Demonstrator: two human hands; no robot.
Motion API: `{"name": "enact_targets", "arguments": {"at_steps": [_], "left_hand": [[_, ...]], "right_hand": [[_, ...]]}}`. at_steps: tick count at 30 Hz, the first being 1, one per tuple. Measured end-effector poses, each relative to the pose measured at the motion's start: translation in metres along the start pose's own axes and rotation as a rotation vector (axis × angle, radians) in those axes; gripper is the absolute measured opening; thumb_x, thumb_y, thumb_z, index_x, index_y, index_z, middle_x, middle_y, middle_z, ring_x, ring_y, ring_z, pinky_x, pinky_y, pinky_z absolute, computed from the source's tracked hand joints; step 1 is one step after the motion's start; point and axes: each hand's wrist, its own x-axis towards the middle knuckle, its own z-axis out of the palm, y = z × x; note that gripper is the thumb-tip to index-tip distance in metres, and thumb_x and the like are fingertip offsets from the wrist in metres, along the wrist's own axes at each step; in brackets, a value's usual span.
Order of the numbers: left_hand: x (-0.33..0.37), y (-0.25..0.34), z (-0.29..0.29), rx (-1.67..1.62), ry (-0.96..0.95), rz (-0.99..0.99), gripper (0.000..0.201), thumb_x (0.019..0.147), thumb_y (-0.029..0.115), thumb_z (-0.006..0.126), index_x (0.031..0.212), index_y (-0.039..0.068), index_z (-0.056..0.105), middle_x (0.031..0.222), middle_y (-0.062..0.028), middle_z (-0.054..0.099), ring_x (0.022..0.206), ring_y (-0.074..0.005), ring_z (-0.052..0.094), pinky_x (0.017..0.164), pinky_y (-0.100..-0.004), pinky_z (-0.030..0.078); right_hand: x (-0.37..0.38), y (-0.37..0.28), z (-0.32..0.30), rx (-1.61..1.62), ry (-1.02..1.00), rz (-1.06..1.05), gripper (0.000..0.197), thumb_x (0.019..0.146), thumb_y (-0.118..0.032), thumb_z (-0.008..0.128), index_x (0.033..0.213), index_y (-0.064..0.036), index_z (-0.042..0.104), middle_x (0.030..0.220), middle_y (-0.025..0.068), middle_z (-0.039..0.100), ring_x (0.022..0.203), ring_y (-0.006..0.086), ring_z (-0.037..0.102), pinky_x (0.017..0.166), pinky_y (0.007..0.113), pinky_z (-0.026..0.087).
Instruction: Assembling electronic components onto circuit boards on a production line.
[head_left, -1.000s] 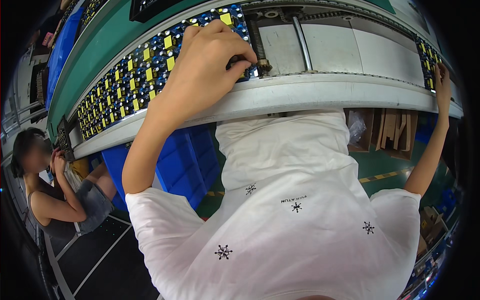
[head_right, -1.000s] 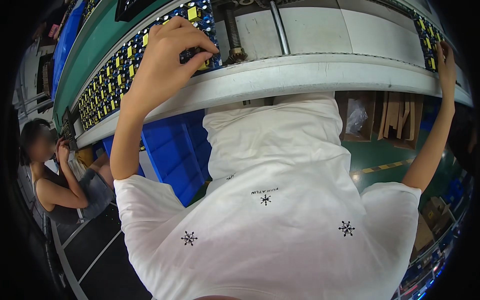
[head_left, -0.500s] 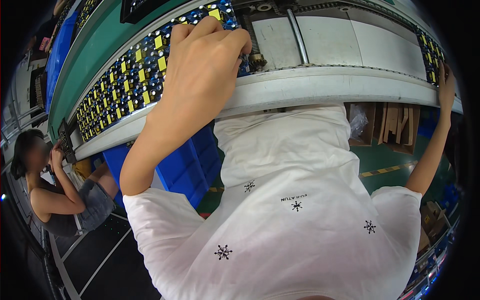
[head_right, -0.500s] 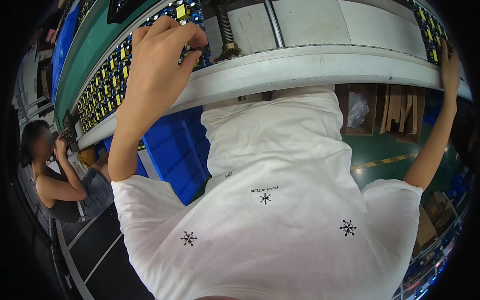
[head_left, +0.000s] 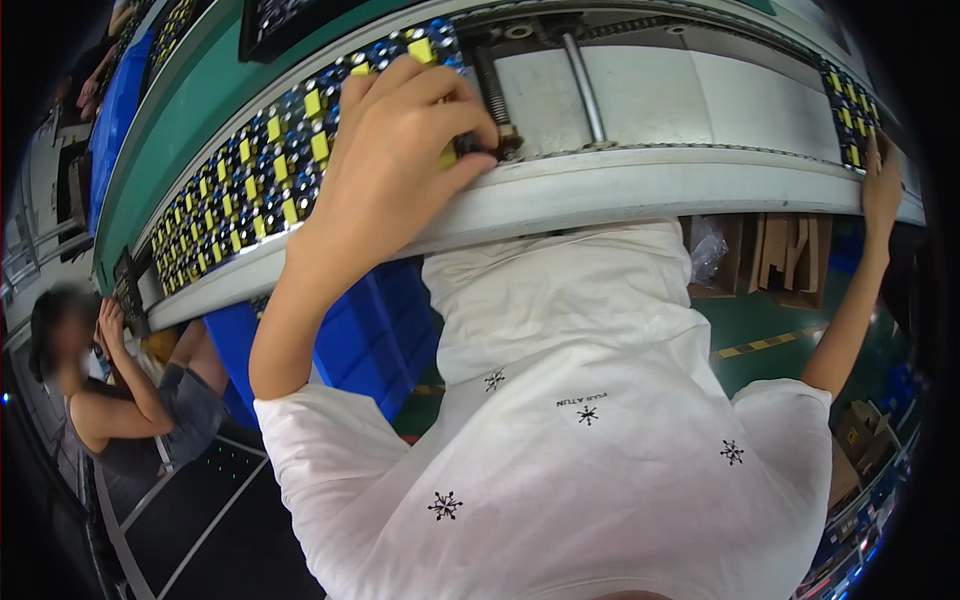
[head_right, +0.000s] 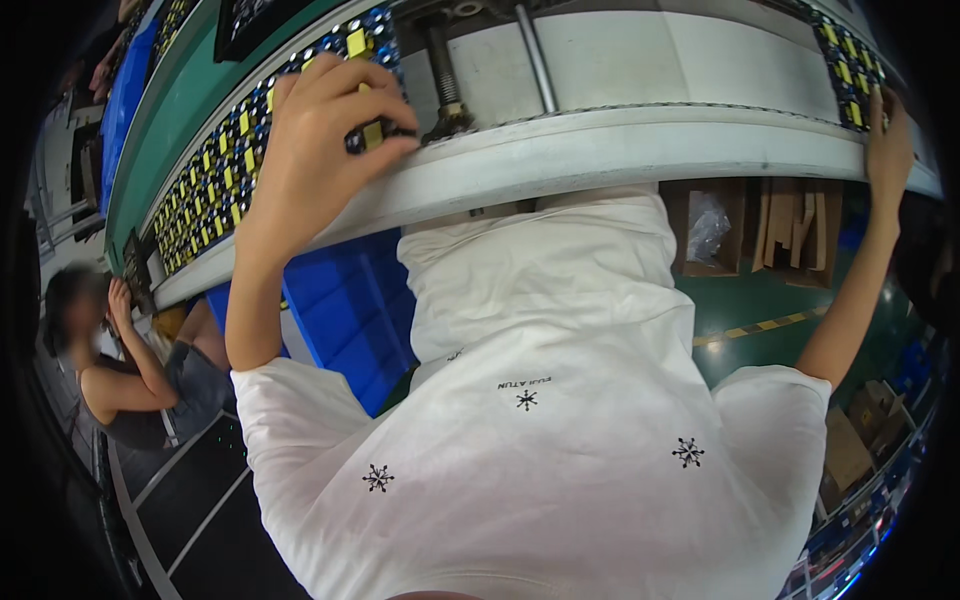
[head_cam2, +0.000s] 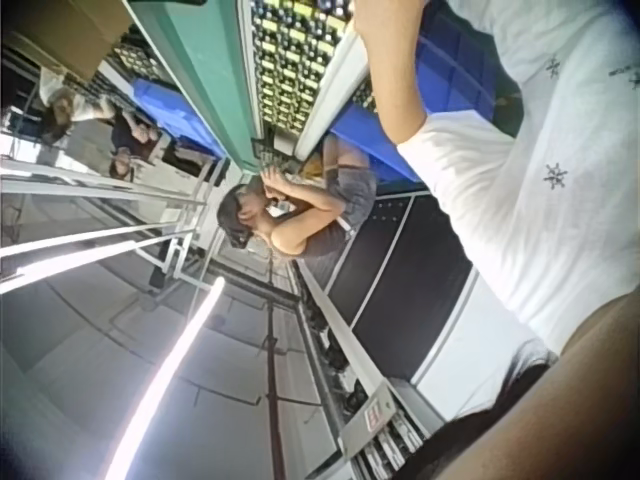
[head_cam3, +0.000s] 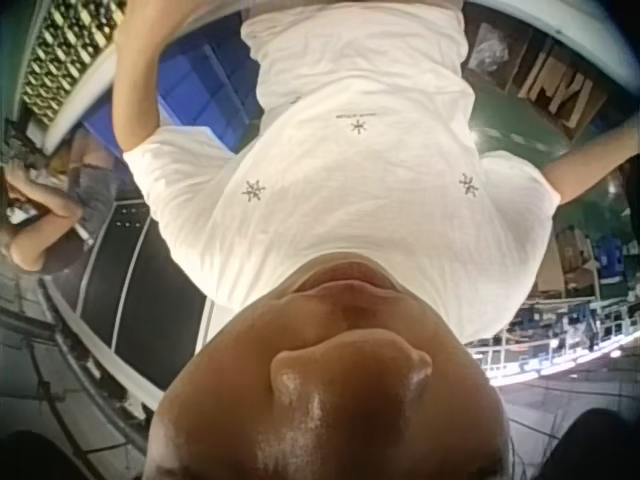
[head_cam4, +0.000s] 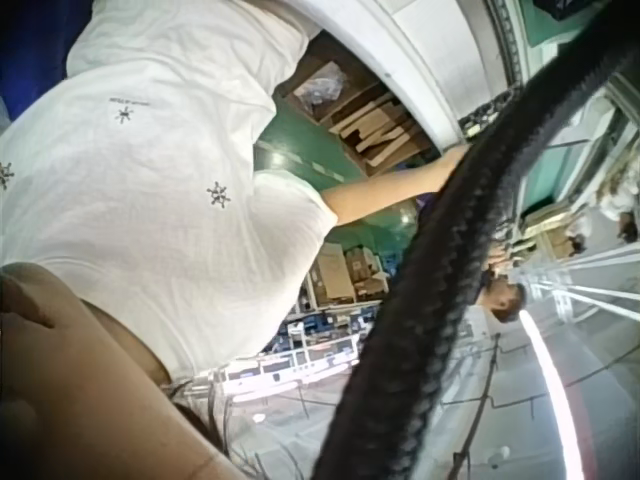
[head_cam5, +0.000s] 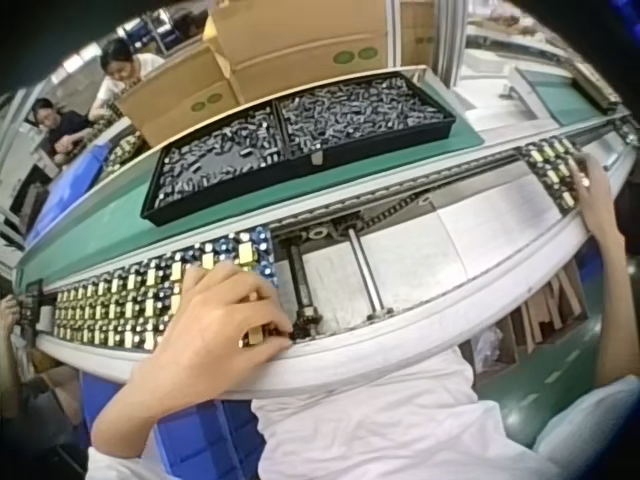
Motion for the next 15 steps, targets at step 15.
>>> {"name": "enact_targets", "arguments": {"at_steps": [15], "left_hand": [[-0.031, 0.026, 0.023, -0.381, 0.286, 0.006, 0.027, 0.066, 0.014, 0.082, 0.092, 0.011, 0.074, 0.090, -0.0032, 0.061, 0.087, -0.0232, 0.054, 0.079, -0.0359, 0.037]], "right_hand": [[-0.051, -0.062, -0.056, 0.322, 0.115, -0.069, 0.025, 0.102, -0.019, 0.052, 0.115, -0.0032, 0.067, 0.107, 0.0150, 0.069, 0.102, 0.0326, 0.064, 0.092, 0.039, 0.047]]}}
